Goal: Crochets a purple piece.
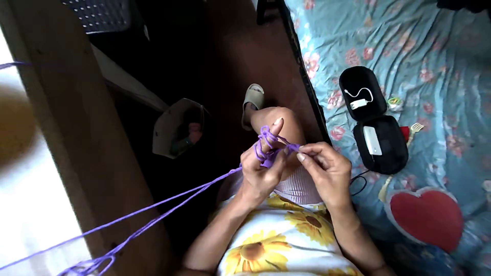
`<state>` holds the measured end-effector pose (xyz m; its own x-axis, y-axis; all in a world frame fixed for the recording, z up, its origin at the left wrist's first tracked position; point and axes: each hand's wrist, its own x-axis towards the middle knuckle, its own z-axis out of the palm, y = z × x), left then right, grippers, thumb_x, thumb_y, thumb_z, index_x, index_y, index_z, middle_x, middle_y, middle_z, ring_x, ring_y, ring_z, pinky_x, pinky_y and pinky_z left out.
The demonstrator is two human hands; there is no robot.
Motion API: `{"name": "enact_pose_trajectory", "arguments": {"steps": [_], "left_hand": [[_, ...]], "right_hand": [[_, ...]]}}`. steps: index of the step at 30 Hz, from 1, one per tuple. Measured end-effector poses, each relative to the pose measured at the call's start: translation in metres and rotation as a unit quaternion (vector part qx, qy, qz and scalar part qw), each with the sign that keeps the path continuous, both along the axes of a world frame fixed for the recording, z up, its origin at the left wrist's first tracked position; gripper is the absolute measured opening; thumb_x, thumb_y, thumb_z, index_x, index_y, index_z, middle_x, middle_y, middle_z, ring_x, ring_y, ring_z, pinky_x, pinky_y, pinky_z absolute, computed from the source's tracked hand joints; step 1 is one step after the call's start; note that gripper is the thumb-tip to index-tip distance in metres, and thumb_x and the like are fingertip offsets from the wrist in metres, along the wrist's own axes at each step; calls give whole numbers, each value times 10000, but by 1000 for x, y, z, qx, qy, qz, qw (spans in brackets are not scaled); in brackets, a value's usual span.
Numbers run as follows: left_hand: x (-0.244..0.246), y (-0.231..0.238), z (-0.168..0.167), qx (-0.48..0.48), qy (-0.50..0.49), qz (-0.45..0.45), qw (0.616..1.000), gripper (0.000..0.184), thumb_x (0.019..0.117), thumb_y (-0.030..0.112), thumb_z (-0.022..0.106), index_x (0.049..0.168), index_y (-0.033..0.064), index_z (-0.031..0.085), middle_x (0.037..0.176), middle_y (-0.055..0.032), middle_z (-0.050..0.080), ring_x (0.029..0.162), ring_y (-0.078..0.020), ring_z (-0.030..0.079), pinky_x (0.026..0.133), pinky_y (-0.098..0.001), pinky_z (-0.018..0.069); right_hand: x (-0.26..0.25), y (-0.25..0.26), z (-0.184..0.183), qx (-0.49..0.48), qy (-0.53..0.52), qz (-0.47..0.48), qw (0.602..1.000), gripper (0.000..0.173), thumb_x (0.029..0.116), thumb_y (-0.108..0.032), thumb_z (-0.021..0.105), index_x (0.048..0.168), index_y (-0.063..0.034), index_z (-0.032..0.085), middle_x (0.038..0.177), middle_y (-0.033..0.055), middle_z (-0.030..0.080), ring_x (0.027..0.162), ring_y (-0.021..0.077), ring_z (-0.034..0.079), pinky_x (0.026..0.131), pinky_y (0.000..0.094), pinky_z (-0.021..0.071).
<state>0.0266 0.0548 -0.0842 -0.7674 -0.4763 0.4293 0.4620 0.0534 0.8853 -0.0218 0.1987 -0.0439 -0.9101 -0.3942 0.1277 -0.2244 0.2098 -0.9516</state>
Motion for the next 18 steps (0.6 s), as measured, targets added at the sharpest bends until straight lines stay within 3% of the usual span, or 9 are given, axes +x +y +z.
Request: {"name": "enact_pose_trajectory", "arguments": {"steps": [2, 4, 7, 10, 13, 18], "left_hand": [[1, 0, 3, 25, 12, -6, 1000, 510, 886, -50, 680, 1376, 75, 605, 957, -3, 740, 834, -52, 690, 787, -249, 594], [3, -1, 8, 91, -11, -20, 996, 543, 872, -48, 692, 1383, 120, 619, 962, 35, 748, 824, -43, 694, 774, -241, 597], [4, -8, 15, 186, -58, -49, 980, 615, 854, -70, 698, 1431, 103, 575, 938, 33, 749, 778, -52, 693, 732, -240, 597], [5, -17, 18, 226, -82, -67, 968, 631, 864, -68, 692, 1459, 85, 547, 911, 8, 742, 748, -63, 685, 709, -238, 591], [5, -25, 20, 237, -98, -81, 963, 627, 857, -83, 671, 1455, 64, 550, 878, -13, 735, 724, -73, 677, 690, -235, 584], [5, -36, 20, 264, -132, -118, 948, 630, 822, -106, 652, 1425, 64, 591, 815, -9, 723, 676, -67, 662, 677, -229, 578]], "right_hand": [[-5, 2, 1, -109, -162, 15, 981, 143, 876, 38, 670, 967, -64, 711, 805, -21, 704, 593, -25, 557, 535, 129, 454], [-3, 3, -2, -143, -186, 11, 972, 149, 872, 43, 673, 961, -71, 712, 801, -13, 706, 580, -19, 555, 515, 134, 447], [8, 3, -10, -56, 16, -28, 998, 114, 876, 46, 685, 974, -4, 716, 881, -4, 731, 763, -3, 677, 702, 155, 587], [12, 2, -20, 29, 214, -64, 974, 66, 899, -3, 697, 922, 42, 739, 837, 67, 691, 778, 9, 648, 704, 116, 545], [12, 2, -22, 71, 296, -73, 950, 81, 914, -13, 677, 909, 24, 748, 811, 96, 673, 737, 38, 623, 667, 117, 511], [11, 4, -25, 101, 343, -68, 932, 100, 919, -17, 665, 907, 12, 759, 799, 112, 679, 721, 83, 633, 659, 153, 516]]}}
